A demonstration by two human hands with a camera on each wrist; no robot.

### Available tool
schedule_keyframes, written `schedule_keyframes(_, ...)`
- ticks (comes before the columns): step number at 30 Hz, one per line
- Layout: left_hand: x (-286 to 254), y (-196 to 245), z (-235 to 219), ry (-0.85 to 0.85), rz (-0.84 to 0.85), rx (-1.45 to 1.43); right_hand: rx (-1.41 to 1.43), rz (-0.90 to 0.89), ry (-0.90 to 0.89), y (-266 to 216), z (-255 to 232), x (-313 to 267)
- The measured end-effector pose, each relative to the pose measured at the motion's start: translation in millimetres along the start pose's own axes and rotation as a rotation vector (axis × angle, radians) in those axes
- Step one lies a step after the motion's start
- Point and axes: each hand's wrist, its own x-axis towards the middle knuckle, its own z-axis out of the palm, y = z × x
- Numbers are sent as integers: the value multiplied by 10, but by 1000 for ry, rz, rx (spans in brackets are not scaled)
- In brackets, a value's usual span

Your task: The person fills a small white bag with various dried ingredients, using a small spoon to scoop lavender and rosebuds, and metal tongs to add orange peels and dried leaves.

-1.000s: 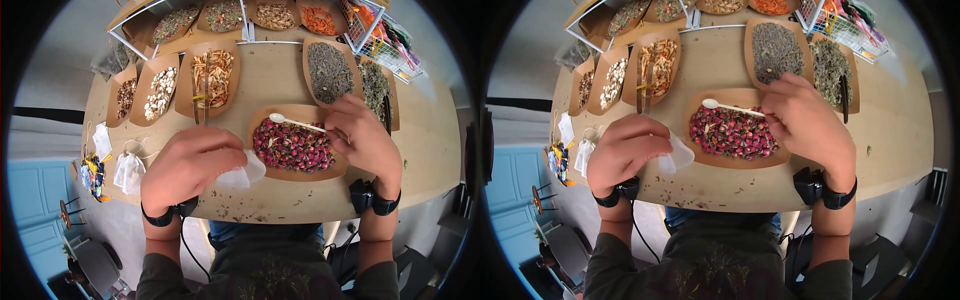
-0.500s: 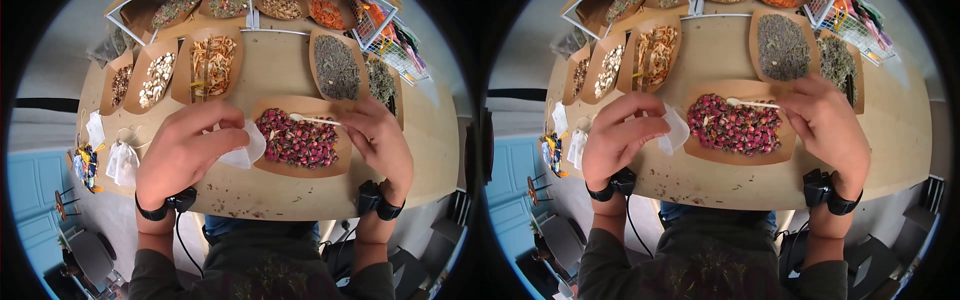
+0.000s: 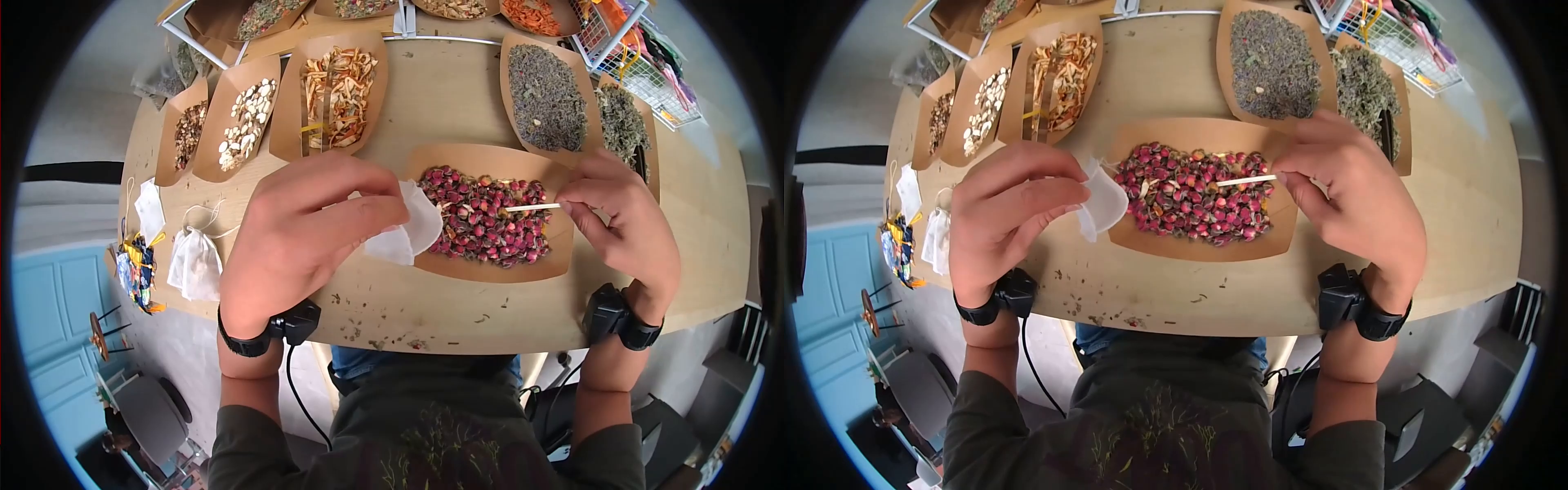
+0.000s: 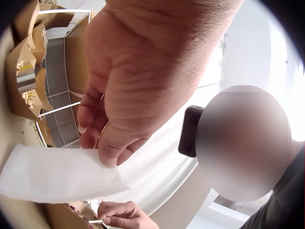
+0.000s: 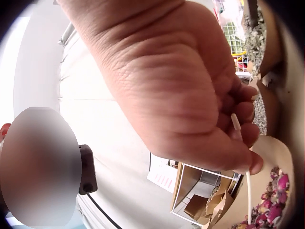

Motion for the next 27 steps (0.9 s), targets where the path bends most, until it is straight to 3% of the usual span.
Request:
schedule_keyframes(3,8,-4,-10,-20,18,4,14,-37,6,64,40,-18)
schedule_keyframes(6,9,-27,-17,-7,27,-15,9,37,26,109,-22,-35)
schedule_keyframes(9,17,-39,-2,-4,43,-31,23,-59,23,161,-6,2)
schedule_keyframes(21,15,-73,-3,-14,66,-28,181,21,34,221,-2,-18)
schedule_keyframes(27,34,-47,43,2,37,-57,170,-56,72,131,-51,40)
